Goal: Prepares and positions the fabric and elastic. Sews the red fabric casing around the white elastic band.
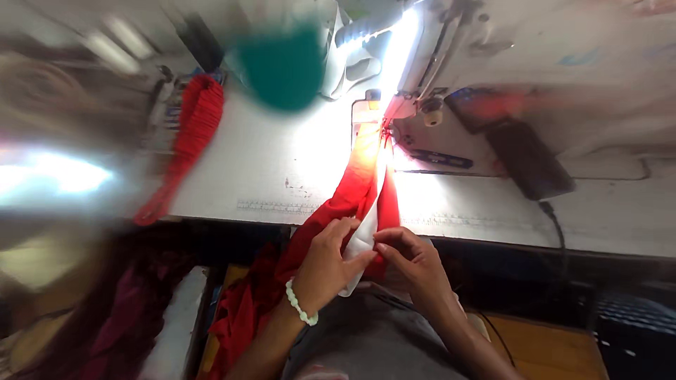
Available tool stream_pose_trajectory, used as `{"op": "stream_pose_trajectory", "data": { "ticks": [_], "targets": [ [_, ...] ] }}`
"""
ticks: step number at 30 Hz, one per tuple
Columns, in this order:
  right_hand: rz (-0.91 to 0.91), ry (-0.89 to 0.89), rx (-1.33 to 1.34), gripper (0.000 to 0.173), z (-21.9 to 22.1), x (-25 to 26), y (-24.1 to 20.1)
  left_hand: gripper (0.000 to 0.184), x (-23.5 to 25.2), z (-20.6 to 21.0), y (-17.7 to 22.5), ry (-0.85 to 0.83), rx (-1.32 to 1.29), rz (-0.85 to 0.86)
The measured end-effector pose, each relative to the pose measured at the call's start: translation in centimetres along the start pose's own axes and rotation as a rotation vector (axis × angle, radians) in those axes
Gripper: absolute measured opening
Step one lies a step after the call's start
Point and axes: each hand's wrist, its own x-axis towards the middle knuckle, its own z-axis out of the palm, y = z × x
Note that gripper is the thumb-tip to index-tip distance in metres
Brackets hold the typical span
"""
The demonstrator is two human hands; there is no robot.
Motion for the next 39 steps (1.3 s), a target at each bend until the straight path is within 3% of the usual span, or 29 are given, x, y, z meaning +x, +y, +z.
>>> {"op": "stream_pose_trajectory", "data": {
  "ticks": [3, 5, 7, 10, 13, 16, 19, 22, 23, 26, 30, 34, 39],
  "targets": [
    [-0.005, 0.013, -0.051, 0.017, 0.1, -0.2, -0.1, 0.021, -0.4, 0.4, 0.6, 0.059, 0.2, 0.03],
    [-0.024, 0.021, -0.091, 0.019, 0.1, -0.2, -0.1, 0.008, -0.8, 0.6, 1.4, 0.281, 0.399, 0.13],
    [-0.015, 0.03, -0.104, 0.019, 0.2, -0.3, -0.4, 0.007, -1.0, 0.9, 2.3, 0.422, 0.573, 0.21],
    [0.021, 0.024, -0.094, 0.014, 0.5, -0.5, -0.8, 0.005, -1.7, 2.3, 2.5, 0.309, 0.711, 0.3],
    [0.06, 0.082, -0.108, 0.02, 0.7, -0.6, -0.6, 0.003, -2.2, 3.4, 1.4, 0.19, 0.679, 0.36],
    [0.082, 0.109, -0.133, 0.011, 0.5, -0.8, -0.1, 0.017, -3.0, 3.2, 0.8, 0.119, 0.432, 0.3],
    [0.066, 0.1, -0.176, 0.01, 0.8, -0.9, 0.6, 0.026, -2.7, 3.0, 0.3, 0.284, 0.262, 0.198],
    [0.05, 0.093, -0.199, 0.01, 1.1, -1.0, 0.9, 0.039, -1.8, 2.9, -0.4, 0.386, 0.288, 0.066],
    [0.047, 0.094, -0.198, 0.01, 1.2, -1.0, 0.9, 0.036, -1.8, 3.0, -0.6, 0.399, 0.314, 0.073],
    [0.048, 0.112, -0.19, 0.02, 1.2, -1.3, 0.9, 0.011, -2.3, 3.6, -0.7, 0.472, 0.422, 0.298],
    [0.073, 0.104, -0.112, 0.04, 1.3, -1.6, 0.2, 0.012, -2.4, 4.3, -0.2, 0.433, 0.491, 0.523],
    [0.105, 0.08, -0.062, 0.049, 0.9, -1.9, 0.2, 0.015, -2.4, 4.8, -0.4, 0.364, 0.502, 0.508],
    [0.147, 0.027, 0.001, 0.048, 0.5, -2.6, 0.0, 0.018, -3.0, 4.9, -1.1, 0.36, 0.473, 0.524]
  ]
}}
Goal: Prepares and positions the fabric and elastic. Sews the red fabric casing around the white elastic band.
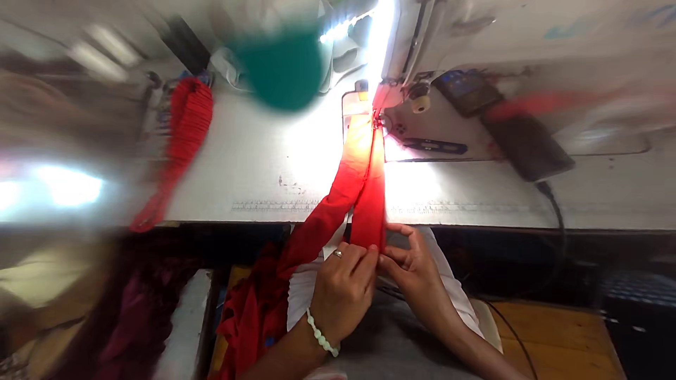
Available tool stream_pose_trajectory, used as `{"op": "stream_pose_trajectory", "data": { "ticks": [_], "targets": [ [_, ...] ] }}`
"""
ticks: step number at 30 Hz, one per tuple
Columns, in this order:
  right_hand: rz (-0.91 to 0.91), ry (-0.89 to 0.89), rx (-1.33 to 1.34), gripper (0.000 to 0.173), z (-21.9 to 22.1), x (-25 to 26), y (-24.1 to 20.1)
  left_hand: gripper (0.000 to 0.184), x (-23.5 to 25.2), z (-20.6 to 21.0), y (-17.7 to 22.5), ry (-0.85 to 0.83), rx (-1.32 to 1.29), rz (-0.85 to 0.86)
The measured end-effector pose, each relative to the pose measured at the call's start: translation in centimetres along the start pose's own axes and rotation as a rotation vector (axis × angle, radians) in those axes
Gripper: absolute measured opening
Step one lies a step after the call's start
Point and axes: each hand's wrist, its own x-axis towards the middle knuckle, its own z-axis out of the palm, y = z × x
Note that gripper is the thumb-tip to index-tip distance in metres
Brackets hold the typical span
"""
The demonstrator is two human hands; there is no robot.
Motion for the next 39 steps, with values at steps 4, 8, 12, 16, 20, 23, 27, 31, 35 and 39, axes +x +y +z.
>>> {"op": "stream_pose_trajectory", "data": {
  "ticks": [4, 8, 12, 16, 20, 23, 27, 31, 35, 39],
  "targets": [
    [-0.031, -0.013, -0.05, 0.047, -0.1, -0.2, -0.1, 0.018, 0.0, -0.1, 0.3, 0.008, 0.019, 0.049],
    [-0.148, -0.003, -0.142, 0.048, -0.2, -0.7, 0.0, 0.022, 0.1, -0.3, 0.8, -0.023, 0.035, 0.056],
    [-0.21, -0.072, -0.152, 0.064, -0.1, -1.2, -0.5, 0.023, 0.3, -0.4, 0.6, -0.007, 0.117, 0.045],
    [-0.309, -0.171, -0.197, 0.072, -0.4, -0.9, -0.8, 0.011, 0.8, -0.7, 0.3, 0.067, 0.074, 0.055],
    [-0.555, -0.149, -0.582, 0.061, -1.4, 0.1, -2.1, 0.011, 1.1, -1.7, 0.2, 0.069, 0.017, 0.037],
    [-0.835, 0.035, -0.862, 0.031, -2.3, 2.2, -2.8, 0.011, 1.3, -2.4, -0.2, 0.093, -0.021, -0.001],
    [-1.06, -0.039, -0.912, 0.023, -3.3, 5.7, -2.0, 0.01, 1.6, -2.5, 0.0, 0.089, -0.063, 0.014],
    [-1.173, -0.049, -0.896, 0.016, -3.6, 7.1, -0.7, 0.017, 3.1, -2.2, -0.7, -0.061, -0.226, 0.062],
    [-1.078, 0.034, -0.832, 0.016, -3.8, 6.5, 0.9, 0.043, 7.3, -1.1, -4.9, -0.339, -0.289, -0.07],
    [-1.029, 0.102, -0.838, 0.017, -3.0, 5.6, 2.0, 0.04, 12.3, 1.0, -11.3, -0.4, 0.301, -0.175]
  ]
}}
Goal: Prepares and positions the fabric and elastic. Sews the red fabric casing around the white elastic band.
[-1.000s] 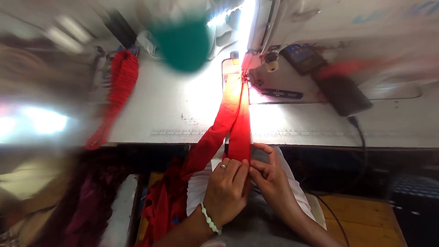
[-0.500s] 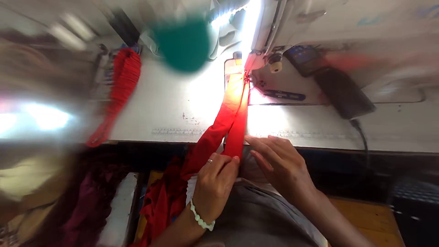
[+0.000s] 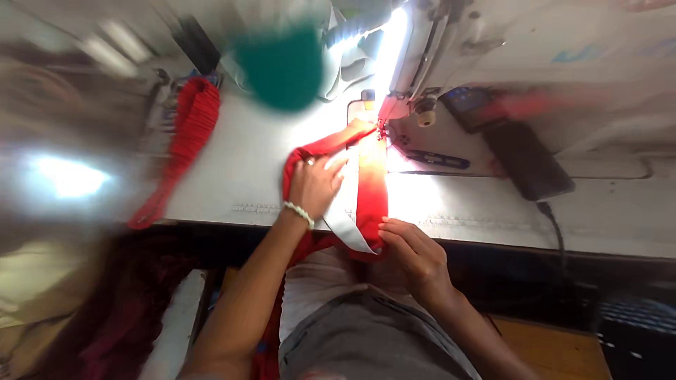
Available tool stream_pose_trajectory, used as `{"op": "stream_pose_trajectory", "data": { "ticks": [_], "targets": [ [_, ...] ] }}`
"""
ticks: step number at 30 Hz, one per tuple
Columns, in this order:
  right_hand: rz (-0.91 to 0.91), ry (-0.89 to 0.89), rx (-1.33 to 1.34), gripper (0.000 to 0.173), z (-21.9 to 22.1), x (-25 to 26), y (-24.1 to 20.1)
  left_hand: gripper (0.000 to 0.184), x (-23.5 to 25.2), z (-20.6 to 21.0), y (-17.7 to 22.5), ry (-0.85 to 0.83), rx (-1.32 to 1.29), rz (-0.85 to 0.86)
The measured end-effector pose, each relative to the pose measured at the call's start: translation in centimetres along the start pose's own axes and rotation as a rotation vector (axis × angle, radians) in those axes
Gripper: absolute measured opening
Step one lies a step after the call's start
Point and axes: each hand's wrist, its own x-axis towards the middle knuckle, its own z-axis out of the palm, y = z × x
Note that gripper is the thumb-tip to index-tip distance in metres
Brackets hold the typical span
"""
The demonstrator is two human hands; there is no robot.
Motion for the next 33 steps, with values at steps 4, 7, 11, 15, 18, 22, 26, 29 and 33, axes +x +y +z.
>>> {"op": "stream_pose_trajectory", "data": {
  "ticks": [4, 7, 11, 15, 18, 22, 26, 29, 33],
  "targets": [
    [0.045, -0.011, -0.028, 0.017, 0.2, -0.6, -0.7, 0.021, 2.0, -1.2, 1.0, 0.242, 0.138, 0.142],
    [0.068, 0.029, 0.001, 0.014, 0.3, -0.8, -0.7, 0.015, 0.4, 0.2, 2.4, 0.289, -0.069, 0.494],
    [0.072, 0.026, -0.006, 0.017, 0.3, -0.5, -0.9, 0.054, -0.4, 0.6, -0.1, -0.058, -0.188, 0.371],
    [0.036, 0.008, -0.054, 0.015, 0.9, 0.2, -1.2, 0.033, 0.3, 0.3, 0.2, 0.079, -0.129, 0.501],
    [0.061, 0.014, -0.031, 0.015, 0.7, 0.0, -1.0, 0.024, 0.2, 1.0, 1.5, 0.188, -0.218, 0.674],
    [0.144, 0.073, 0.077, 0.015, -0.4, 0.7, -0.8, 0.03, 0.7, 0.8, 0.6, 0.101, -0.355, 0.712],
    [0.158, 0.103, 0.142, 0.013, -1.1, 2.0, -1.0, 0.031, 1.4, 0.2, 1.1, 0.144, -0.342, 0.768],
    [0.139, 0.123, 0.133, 0.013, -1.0, 2.5, -1.2, 0.018, 2.4, 0.2, 1.7, 0.261, -0.33, 0.855],
    [0.117, 0.109, 0.098, 0.012, -1.4, 2.4, -0.8, 0.019, 3.4, 0.2, 2.0, 0.308, -0.258, 0.967]
  ]
}}
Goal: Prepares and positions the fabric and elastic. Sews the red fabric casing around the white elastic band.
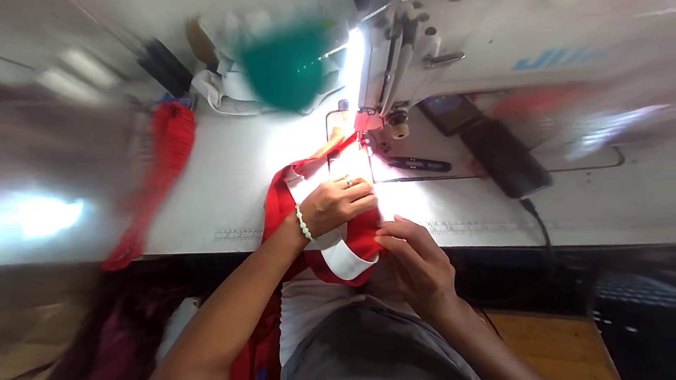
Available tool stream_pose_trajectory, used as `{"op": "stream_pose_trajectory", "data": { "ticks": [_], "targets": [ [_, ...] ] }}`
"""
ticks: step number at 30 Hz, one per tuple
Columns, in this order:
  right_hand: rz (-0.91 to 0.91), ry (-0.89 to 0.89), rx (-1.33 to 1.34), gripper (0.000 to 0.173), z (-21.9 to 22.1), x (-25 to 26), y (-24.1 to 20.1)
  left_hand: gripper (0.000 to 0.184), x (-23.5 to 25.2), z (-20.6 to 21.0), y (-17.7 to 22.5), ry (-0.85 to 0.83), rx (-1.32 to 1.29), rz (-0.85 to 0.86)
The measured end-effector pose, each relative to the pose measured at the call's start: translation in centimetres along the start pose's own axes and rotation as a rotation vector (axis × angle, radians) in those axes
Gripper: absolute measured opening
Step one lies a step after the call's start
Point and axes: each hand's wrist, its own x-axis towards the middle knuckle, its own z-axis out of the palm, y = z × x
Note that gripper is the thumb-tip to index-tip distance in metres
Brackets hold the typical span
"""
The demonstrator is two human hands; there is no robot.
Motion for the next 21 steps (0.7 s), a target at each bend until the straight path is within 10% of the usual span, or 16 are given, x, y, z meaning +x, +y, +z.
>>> {"op": "stream_pose_trajectory", "data": {
  "ticks": [21],
  "targets": [
    [-0.048, -0.05, 0.007, 0.014, 2.1, -1.3, 0.8, 0.032, -4.0, -0.7, 3.7, -0.182, 0.075, -0.219]
  ]
}}
